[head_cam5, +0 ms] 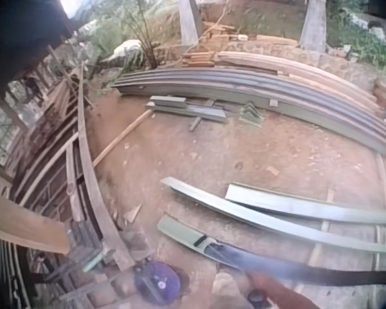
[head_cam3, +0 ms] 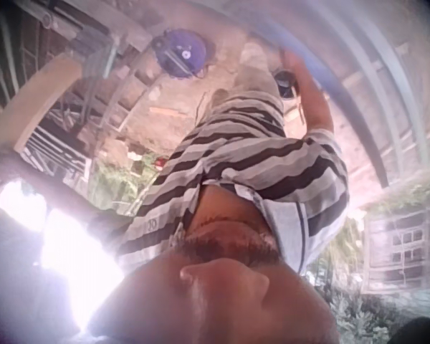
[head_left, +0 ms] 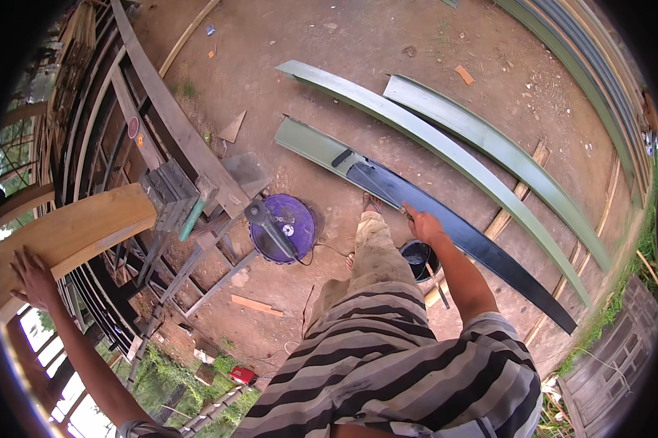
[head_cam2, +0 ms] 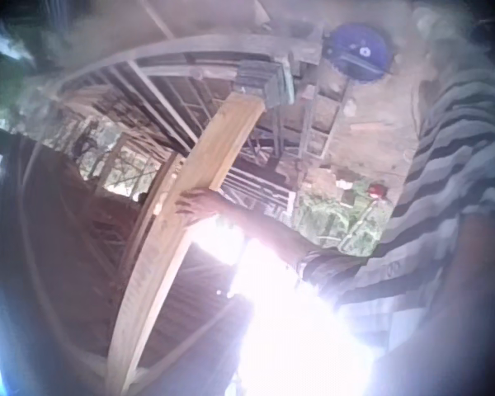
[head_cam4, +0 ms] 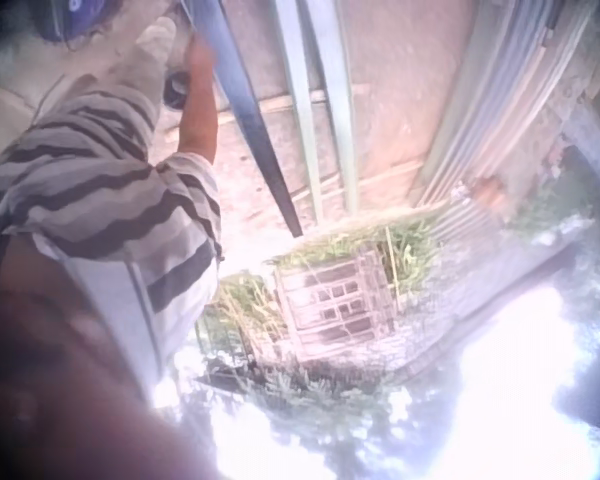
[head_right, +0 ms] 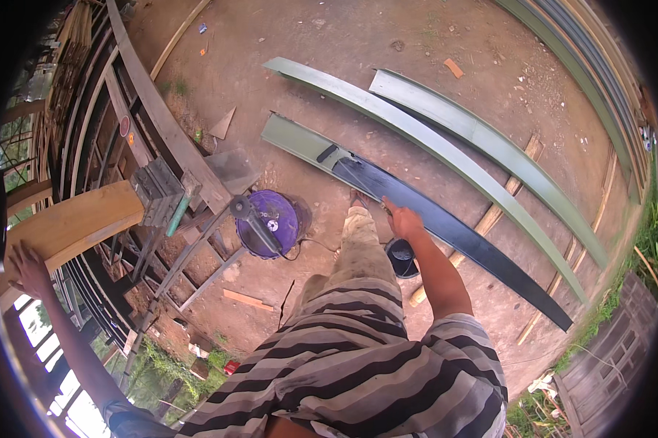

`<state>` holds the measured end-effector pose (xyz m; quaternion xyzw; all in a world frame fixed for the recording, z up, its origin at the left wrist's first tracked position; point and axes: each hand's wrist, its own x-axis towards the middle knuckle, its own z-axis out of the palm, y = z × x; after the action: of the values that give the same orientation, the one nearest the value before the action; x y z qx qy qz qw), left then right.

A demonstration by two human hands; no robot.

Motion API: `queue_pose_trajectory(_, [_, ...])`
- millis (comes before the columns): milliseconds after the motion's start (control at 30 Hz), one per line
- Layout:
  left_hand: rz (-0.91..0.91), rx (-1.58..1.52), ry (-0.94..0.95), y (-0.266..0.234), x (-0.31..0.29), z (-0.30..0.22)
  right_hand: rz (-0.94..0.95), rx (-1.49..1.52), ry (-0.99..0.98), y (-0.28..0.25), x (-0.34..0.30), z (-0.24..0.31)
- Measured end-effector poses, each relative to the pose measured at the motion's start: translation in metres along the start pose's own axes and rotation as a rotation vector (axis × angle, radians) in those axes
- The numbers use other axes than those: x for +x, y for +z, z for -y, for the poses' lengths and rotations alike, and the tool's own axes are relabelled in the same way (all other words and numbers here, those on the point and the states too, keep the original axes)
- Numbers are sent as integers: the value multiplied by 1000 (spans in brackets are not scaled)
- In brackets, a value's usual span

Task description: The person uses a roller to apply black paint to a curved metal beam, dipping the roller into a bucket of paint between strokes.

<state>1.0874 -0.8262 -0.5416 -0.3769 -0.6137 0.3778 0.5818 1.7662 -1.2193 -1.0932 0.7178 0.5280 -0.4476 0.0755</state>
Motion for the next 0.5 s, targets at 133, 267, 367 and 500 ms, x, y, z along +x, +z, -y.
queue_pose_trajectory(133, [-244,-358,137,93,67,31,21,-68,-69,-20,40,25])
queue_pose_trajectory(267, [-398,-522,139,145,79,32,44,-130,-91,-20,45,20])
queue_pose_trajectory(367, [-400,-520,130,152,66,36,87,-160,-88,-21,56,24])
queue_pose_trajectory(500, [-386,-493,129,136,61,27,30,-191,-129,-17,116,71])
